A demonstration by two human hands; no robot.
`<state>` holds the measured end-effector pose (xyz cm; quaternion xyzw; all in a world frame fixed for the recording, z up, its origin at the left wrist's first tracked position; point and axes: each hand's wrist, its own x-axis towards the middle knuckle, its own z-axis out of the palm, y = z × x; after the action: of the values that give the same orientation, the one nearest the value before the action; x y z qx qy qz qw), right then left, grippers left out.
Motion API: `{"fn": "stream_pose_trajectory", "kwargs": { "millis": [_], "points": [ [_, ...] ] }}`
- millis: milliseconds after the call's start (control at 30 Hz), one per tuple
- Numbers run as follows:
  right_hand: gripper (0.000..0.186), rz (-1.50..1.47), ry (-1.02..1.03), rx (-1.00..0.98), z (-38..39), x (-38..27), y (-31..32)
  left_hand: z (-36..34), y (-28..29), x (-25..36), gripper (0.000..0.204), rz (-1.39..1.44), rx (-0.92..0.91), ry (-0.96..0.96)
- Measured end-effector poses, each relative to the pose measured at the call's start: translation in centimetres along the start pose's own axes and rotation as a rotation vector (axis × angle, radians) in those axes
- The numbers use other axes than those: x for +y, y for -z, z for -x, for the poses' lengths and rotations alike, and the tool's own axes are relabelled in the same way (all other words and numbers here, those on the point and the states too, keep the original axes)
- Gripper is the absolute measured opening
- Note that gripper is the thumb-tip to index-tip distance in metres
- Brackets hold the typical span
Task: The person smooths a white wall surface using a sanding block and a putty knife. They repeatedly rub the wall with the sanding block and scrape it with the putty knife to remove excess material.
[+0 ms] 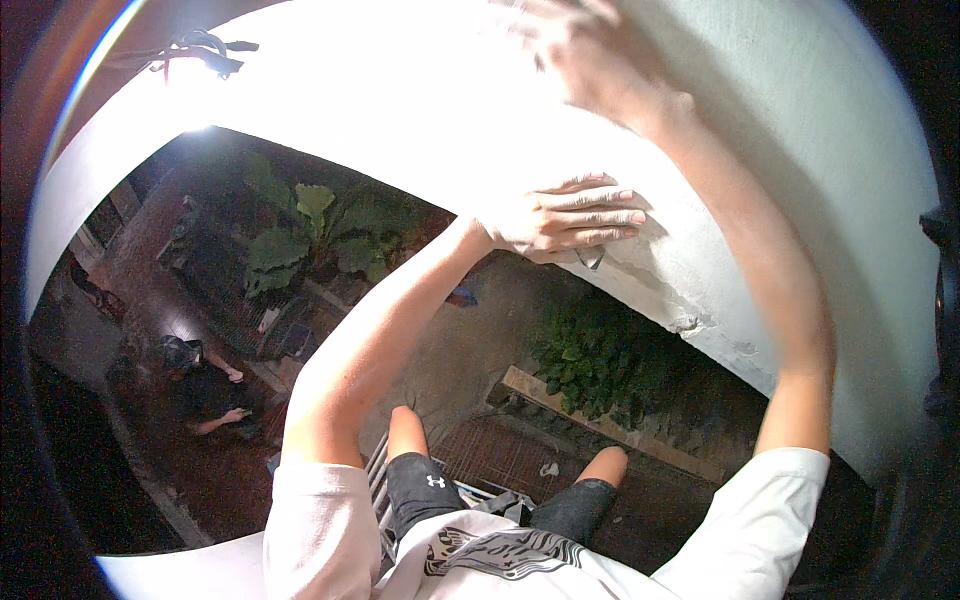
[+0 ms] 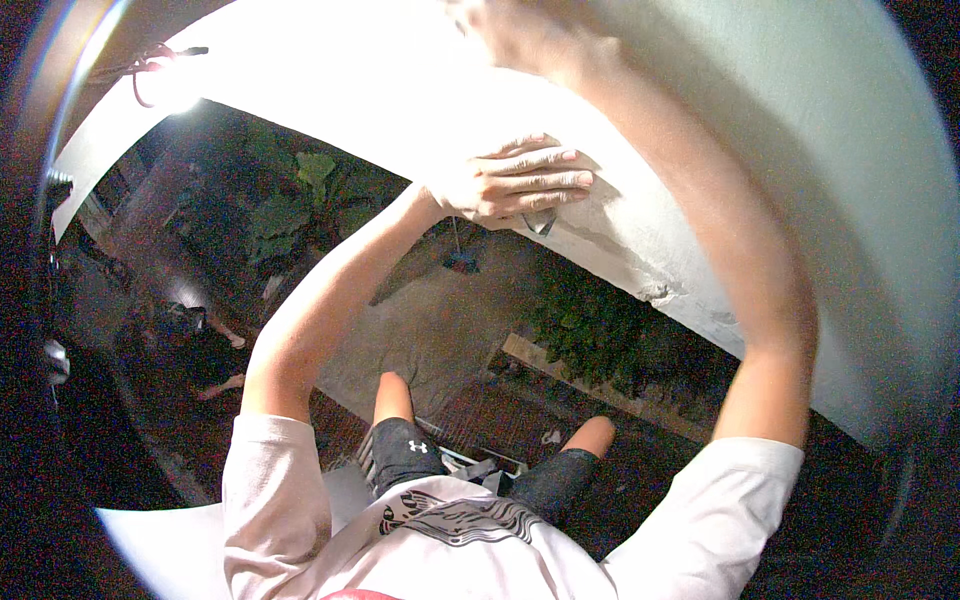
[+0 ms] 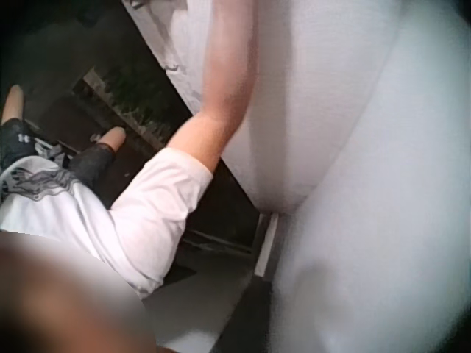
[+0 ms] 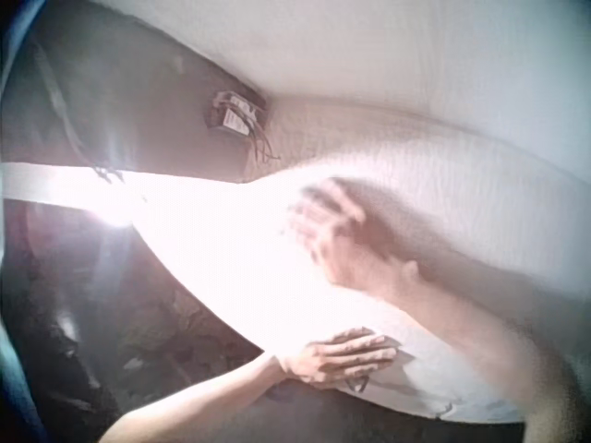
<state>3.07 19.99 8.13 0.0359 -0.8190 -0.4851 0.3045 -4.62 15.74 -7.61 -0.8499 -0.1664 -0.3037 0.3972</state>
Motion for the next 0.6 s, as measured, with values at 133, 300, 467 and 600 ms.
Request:
{"fn": "stream_pose_trajectory", "kwargs": {
  "millis": [133, 300, 467, 600],
  "points": [
    [0.035, 0.054, 0.005, 0.201, -1.0, -0.9, -0.3, 0.1, 0.2, 0.0, 0.068, -0.085, -0.092, -0.006],
    [0.029, -0.010, 0.045, -0.391, -2.7, -3.6, -3.7, 0.3, 0.7, 0.5, 0.068, -0.034, -0.119, 0.055],
    [0.044, -0.196, -0.206, 0.322, -4.9, -5.8, -6.2, 1.1, 0.2, 0.6, 0.061, -0.258, -0.120, 0.011],
    [0.050, -0.065, -0.238, 0.157, -7.3, -7.4, -6.1, 2.5, -0.7, 0.2, 0.037, -0.365, -0.166, -0.037]
  ]
}}
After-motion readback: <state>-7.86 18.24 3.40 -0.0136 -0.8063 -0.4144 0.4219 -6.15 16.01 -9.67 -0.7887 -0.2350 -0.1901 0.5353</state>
